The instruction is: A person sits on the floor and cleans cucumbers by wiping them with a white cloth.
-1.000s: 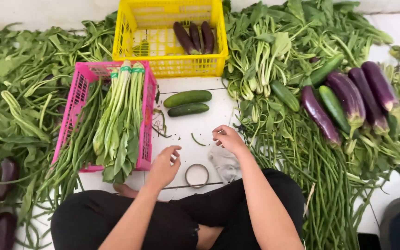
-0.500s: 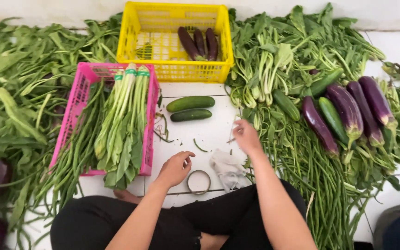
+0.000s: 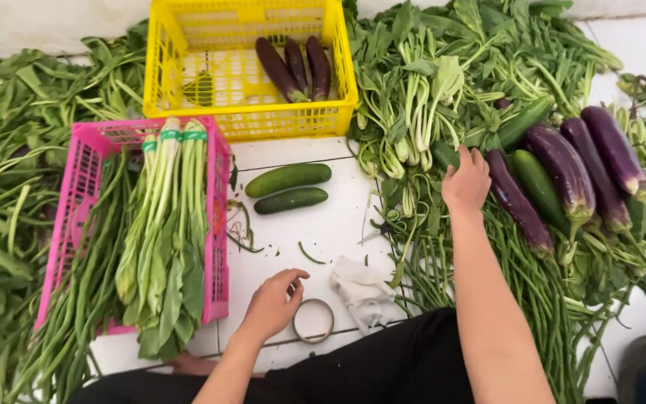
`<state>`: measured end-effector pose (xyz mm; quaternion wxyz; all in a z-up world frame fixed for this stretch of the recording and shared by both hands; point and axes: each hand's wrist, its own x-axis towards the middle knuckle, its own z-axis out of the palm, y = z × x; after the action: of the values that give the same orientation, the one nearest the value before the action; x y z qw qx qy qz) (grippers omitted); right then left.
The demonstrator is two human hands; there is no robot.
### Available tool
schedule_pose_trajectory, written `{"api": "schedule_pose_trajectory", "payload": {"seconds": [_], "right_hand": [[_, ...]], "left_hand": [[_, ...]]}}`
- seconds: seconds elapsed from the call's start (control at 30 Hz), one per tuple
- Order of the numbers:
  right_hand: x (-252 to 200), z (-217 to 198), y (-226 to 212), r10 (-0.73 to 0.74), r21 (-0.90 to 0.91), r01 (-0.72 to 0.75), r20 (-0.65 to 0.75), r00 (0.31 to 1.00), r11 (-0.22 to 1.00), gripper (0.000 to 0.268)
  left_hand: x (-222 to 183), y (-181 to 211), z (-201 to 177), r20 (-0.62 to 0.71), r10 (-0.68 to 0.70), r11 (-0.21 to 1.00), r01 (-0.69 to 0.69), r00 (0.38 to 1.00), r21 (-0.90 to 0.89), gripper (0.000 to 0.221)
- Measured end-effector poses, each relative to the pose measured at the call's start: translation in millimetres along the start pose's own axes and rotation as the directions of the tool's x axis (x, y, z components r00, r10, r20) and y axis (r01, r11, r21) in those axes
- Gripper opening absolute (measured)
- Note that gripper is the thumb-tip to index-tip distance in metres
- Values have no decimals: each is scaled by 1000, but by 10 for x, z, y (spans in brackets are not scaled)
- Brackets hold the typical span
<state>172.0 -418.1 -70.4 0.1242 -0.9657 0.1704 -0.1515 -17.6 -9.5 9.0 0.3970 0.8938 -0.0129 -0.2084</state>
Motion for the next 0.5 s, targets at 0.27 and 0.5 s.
{"api": "schedule_pose_trajectory", "payload": {"seconds": [0.27, 0.5], "right_hand": [[-175, 370, -52, -82, -104, 66, -156, 984, 992, 66], [-223, 279, -227, -41, -155, 10, -202, 979, 988, 62]], "left_hand": [[118, 118, -27, 136, -124, 991, 117, 983, 63, 29], [148, 154, 29, 190, -136, 991, 130, 972, 43, 29]]}}
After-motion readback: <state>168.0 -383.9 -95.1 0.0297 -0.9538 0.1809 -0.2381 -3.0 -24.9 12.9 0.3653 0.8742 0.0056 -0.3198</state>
